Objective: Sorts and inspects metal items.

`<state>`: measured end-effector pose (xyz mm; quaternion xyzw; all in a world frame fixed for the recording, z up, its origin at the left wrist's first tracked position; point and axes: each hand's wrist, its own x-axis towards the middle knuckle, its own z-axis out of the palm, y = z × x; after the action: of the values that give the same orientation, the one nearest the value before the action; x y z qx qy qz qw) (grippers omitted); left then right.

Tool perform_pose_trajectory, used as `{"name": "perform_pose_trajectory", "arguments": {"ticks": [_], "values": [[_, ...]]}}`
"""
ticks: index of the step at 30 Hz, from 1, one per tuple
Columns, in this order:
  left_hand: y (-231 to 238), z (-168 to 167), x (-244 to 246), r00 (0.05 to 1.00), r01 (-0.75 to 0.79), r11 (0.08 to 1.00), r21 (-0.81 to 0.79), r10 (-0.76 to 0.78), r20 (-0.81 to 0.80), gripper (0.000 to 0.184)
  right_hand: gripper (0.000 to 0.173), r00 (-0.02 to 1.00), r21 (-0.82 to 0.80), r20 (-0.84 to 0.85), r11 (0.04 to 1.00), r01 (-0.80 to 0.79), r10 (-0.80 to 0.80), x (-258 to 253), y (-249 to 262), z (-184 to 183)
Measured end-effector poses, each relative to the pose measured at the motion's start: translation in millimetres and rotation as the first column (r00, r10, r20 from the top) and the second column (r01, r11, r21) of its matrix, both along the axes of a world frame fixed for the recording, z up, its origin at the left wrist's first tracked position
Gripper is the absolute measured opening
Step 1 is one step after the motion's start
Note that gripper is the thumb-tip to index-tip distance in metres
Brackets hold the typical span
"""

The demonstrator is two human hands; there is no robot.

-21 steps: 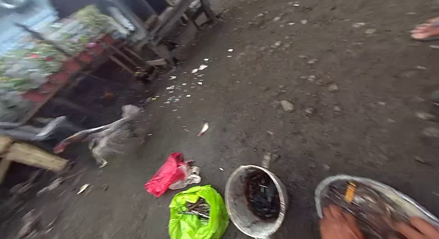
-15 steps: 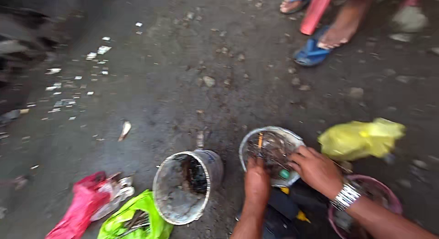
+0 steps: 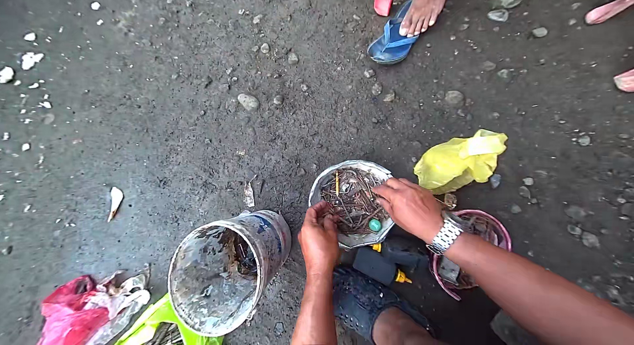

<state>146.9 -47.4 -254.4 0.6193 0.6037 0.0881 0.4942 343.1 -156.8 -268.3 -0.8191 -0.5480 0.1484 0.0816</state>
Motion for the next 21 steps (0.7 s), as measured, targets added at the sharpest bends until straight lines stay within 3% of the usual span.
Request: {"name": "perform_pose_trajectory", "arguments": {"ticks": [2, 4, 7, 10, 15, 18, 21], "values": [[5.6, 1.4, 3.1, 0.976, 0.176, 0.975, 0.139, -0.155, -0.150, 0.029, 0.042, 0.998, -0.102, -0.018, 0.993, 0.061, -0.064, -4.3, 14.6, -3.1], [11.5, -4.3, 8.7, 0.929, 0.339, 0.911, 0.234, -0.285, -0.237, 0.034, 0.049, 0.995, -0.152, -0.008, 0.984, 0.093, -0.096, -8.9, 24.7, -7.6], [16.9, -13.5, 17.1, 0.824, 0.503, 0.847, 0.170, -0.411, -0.391, 0.031, 0.045, 0.997, -0.218, -0.009, 0.973, 0.078, -0.082, -18.5, 31.8, -9.7], [7.3, -16.7, 18.0, 0.759, 0.559, 0.813, 0.161, -0.423, -0.495, 0.017, 0.037, 0.998, -0.236, -0.027, 0.971, 0.042, -0.050, -19.5, 29.5, -9.3], [-24.6, -21.6, 1.8, 0.700, 0.688, 0.687, 0.234, -0.544, -0.463, 0.019, 0.026, 0.995, -0.223, -0.103, 0.975, -0.025, 0.002, -11.9, 19.0, -3.4], [-35.3, -10.9, 0.1, 0.681, 0.699, 0.694, 0.172, -0.572, -0.456, 0.019, 0.017, 0.988, -0.161, -0.151, 0.986, -0.042, 0.018, -11.0, 18.5, 0.9], [-40.6, -0.7, 3.9, 0.630, 0.715, 0.696, 0.066, -0.600, -0.492, 0.026, 0.016, 0.981, -0.202, -0.192, 0.979, -0.034, -0.005, -15.3, 25.3, 0.1]]}}
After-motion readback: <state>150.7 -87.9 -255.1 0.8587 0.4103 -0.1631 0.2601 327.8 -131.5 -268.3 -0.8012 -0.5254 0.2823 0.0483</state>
